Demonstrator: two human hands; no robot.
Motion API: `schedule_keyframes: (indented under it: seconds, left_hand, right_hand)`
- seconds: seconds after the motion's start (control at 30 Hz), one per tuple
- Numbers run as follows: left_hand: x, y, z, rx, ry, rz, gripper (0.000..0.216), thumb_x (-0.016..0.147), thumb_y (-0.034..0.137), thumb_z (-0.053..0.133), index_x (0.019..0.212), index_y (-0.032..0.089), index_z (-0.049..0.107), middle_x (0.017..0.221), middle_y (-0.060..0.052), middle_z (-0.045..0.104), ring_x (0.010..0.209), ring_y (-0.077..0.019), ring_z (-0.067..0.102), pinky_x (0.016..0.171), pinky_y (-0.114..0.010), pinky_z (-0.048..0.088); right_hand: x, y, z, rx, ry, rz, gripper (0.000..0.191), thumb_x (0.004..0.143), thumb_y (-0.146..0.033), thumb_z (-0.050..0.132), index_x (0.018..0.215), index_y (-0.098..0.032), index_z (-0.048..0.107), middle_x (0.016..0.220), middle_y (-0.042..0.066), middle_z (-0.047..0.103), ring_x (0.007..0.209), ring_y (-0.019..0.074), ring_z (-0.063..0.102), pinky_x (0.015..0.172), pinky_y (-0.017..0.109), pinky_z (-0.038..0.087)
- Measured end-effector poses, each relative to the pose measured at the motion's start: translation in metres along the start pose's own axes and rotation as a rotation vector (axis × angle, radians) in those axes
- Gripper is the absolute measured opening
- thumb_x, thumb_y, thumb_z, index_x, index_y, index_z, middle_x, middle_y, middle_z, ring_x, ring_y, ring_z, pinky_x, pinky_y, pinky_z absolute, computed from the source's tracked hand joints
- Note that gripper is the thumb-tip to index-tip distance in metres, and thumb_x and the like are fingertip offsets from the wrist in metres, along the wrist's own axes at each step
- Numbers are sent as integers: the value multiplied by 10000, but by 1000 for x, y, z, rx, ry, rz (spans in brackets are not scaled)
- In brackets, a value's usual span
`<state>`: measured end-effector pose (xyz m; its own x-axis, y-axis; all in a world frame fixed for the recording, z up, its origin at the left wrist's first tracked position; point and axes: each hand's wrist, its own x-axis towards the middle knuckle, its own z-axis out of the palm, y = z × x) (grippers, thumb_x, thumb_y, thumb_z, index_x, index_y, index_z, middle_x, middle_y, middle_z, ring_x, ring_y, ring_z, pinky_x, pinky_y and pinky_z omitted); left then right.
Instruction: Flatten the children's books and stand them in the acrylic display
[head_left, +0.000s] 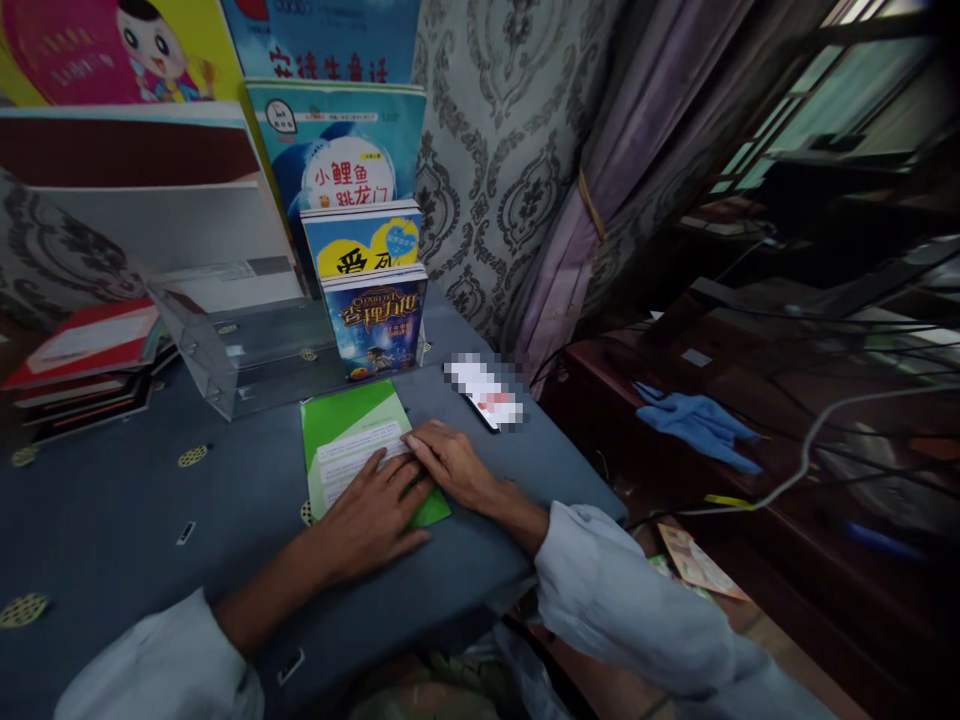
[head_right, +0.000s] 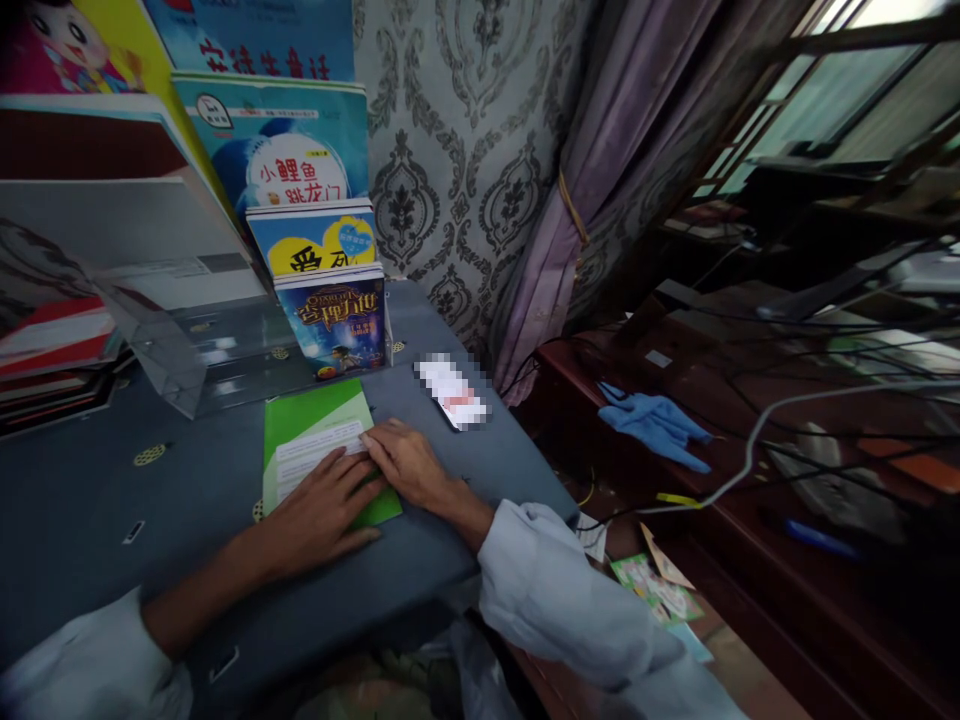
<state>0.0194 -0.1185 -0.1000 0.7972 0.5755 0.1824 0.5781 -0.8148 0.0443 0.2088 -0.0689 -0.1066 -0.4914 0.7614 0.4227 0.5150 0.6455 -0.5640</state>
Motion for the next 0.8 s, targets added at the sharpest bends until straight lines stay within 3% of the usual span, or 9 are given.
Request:
schedule_keyframes:
  seconds: [0.27,0.4,0.57,0.8]
  left_hand:
    - [0,-11,9,52,36,-19,495,1013,476,494,1393,160,488,1389,-144,570,1379,-282,462,1205,-518,264]
    - [0,-12,8,42,41,-11,452,1007,461,517,1361,181,519,1364,-124,590,1361,-281,478,1196,-529,273]
    - [2,-12,7,12,61,118,308,1040,340,483,1317,226,557,1268,-79,657,1268,-236,556,1144,-484,357]
    - [3,-10,4,5,169,164,249,1024,254,518,1261,219,586,1197,-50,689,1176,-241,601,1071,-463,428]
  right_hand:
    - [-2,2,2,49,5,-70,359,1078,-320,330,1095,-165,653,1110,125,721,1111,236,645,998,418,533]
    - [-2,0,1,41,-4,-74,365,1079,-319,325,1105,-175,660,1110,115,727,1133,233,652,1022,426,532]
    - [-2,2,2,11,-23,-45,383,1076,-312,326,1107,-149,671,1126,139,729,1173,246,642,1019,425,540]
    - [-10,-3,-1,10,-16,-54,401,1080,-329,320,1093,-172,689,1114,122,739,1149,237,663,1013,428,550]
